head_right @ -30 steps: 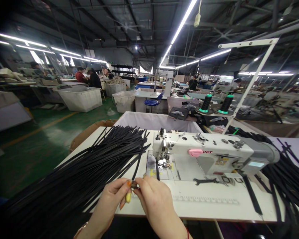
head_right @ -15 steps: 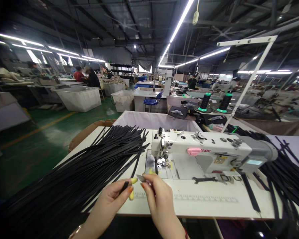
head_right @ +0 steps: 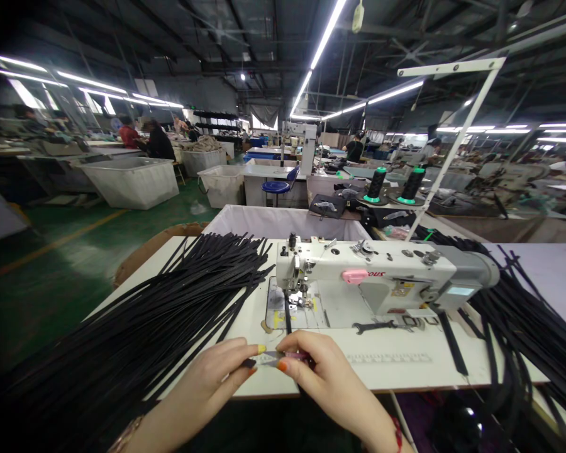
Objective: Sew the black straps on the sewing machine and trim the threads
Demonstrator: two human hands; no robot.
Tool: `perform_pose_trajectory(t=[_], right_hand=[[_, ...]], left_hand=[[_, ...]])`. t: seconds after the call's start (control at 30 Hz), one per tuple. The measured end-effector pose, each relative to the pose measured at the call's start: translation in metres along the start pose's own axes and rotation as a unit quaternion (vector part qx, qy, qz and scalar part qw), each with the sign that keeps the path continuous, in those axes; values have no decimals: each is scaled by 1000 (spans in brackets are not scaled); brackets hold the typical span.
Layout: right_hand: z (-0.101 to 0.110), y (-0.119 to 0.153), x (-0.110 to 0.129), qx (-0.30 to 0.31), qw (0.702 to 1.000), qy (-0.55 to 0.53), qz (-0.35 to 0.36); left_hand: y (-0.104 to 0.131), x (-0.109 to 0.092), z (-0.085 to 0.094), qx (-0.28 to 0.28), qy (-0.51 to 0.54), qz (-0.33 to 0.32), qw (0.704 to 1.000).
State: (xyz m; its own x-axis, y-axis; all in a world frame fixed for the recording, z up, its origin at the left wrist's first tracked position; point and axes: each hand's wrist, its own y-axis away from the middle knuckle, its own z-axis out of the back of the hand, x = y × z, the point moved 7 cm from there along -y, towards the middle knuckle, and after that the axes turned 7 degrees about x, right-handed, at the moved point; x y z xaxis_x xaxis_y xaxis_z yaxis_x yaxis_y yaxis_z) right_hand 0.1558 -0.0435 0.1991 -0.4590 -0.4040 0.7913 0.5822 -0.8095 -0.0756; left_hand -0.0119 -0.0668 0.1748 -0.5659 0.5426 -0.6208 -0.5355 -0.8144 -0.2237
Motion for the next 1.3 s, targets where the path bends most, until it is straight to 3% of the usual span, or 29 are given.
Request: perform_pose_trajectory(t=[0.13, 0.3, 0.4, 0.5, 0.67, 0.83, 1.13, 1.3], right_hand=[[5, -2, 5, 19, 999, 45, -6], [4, 5, 0, -97, 992, 76, 34], [-8, 11, 2, -164, 980, 86, 76], [-26, 12, 5, -189, 971, 110, 100], [-40, 4, 6, -225, 957, 147, 110], [-37, -1, 4, -235, 952, 161, 107], [-35, -2, 9, -224, 949, 191, 114], [-36, -3, 9, -227, 947, 192, 120]], left_hand=[[4, -3, -6, 5, -24, 8, 1000], [9, 6, -9, -74, 99, 22, 992], [5, 19, -14, -133, 227, 68, 962], [-1, 31, -25, -157, 354, 126, 913], [-5, 28, -36, -174, 454, 146, 861], [-5, 22, -39, -164, 455, 158, 861], [-4, 28, -43, -163, 423, 174, 874], [-4, 26, -47, -163, 461, 165, 856]])
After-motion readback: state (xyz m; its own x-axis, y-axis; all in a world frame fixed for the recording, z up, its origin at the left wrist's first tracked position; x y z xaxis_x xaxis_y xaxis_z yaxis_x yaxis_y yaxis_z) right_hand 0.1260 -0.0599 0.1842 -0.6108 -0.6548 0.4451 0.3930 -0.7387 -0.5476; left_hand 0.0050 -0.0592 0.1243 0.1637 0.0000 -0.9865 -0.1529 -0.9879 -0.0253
